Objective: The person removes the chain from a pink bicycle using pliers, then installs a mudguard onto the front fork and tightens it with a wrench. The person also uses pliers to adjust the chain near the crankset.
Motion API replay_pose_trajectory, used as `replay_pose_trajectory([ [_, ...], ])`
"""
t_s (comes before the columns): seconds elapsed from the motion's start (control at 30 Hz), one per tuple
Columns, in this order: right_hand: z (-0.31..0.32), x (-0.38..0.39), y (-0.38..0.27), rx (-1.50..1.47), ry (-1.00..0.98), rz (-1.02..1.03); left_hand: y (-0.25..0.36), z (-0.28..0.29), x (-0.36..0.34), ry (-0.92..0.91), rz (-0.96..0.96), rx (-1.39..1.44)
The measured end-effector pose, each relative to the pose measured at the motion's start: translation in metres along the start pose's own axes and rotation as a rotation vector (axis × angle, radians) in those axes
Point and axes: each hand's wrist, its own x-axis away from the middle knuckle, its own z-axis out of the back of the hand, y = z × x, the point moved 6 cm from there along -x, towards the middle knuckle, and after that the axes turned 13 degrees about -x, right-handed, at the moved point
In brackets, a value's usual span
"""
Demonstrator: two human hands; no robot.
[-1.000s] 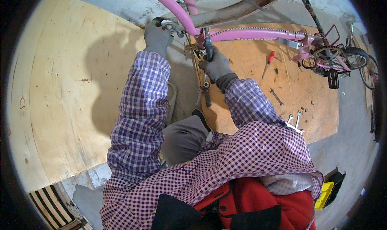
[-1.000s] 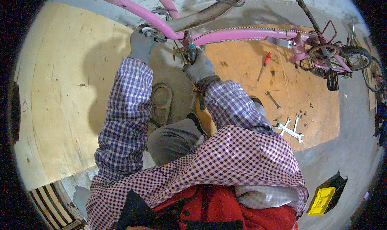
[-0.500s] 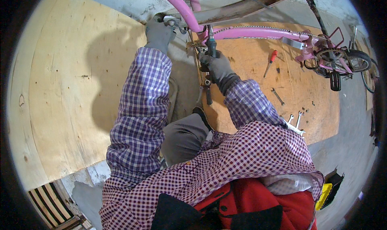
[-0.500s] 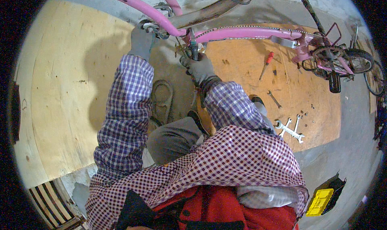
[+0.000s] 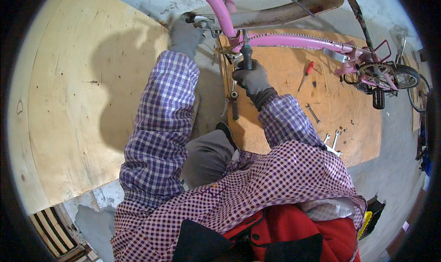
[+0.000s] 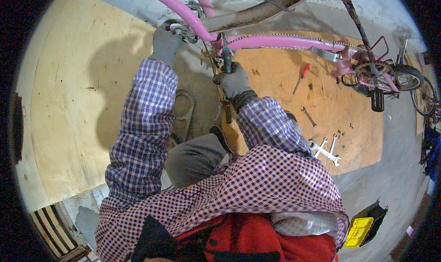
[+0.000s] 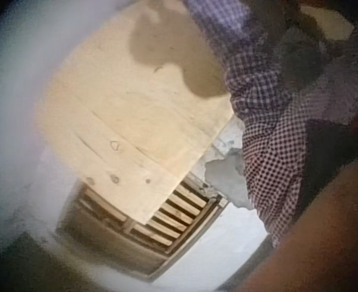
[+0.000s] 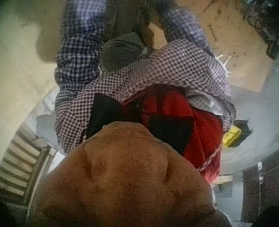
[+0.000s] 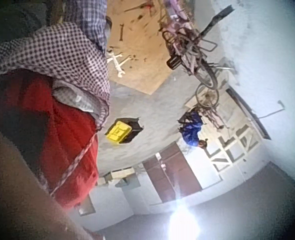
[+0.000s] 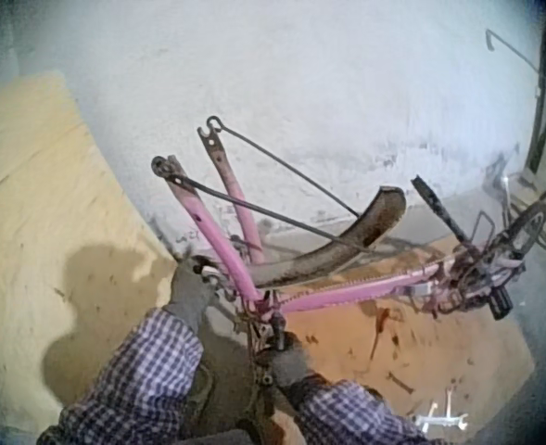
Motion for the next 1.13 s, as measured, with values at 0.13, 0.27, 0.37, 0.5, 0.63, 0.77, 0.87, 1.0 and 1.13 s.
replay_pose_trajectory([
  [0.13,-0.004,0.002,-0.001,-0.136,-0.059,0.007,0.005,-0.002,0.001,-0.038,-0.116,-0.342],
  [0.27,-0.007,0.002,0.002,-0.079,-0.013,0.019,0.019,0.021,0.024,-0.081,0.232,0.285],
  [0.37,-0.006,0.006,0.000,-0.149,-0.028,-0.046,0.032,0.035,0.030,-0.077,0.216,0.279],
  [0.5,-0.005,0.009,-0.004,-0.139,-0.042,-0.073,0.033,0.035,0.025,-0.033,0.169,0.112],
  [0.63,-0.006,0.009,-0.006,-0.099,-0.034,-0.066,0.028,0.033,0.029,-0.079,0.268,0.277],
  [0.77,-0.007,0.015,-0.010,-0.169,-0.055,-0.128,0.029,0.036,0.031,-0.073,0.289,0.335],
  [0.87,-0.007,0.017,-0.012,-0.209,-0.070,-0.140,0.029,0.036,0.031,-0.050,0.255,0.313],
  [1.0,-0.009,0.017,-0.015,-0.155,-0.061,-0.134,0.019,0.022,0.022,-0.077,0.201,0.172],
  [1.13,-0.013,0.027,-0.021,-0.303,-0.121,-0.237,-0.006,-0.010,0.000,-0.116,0.133,-0.081],
])
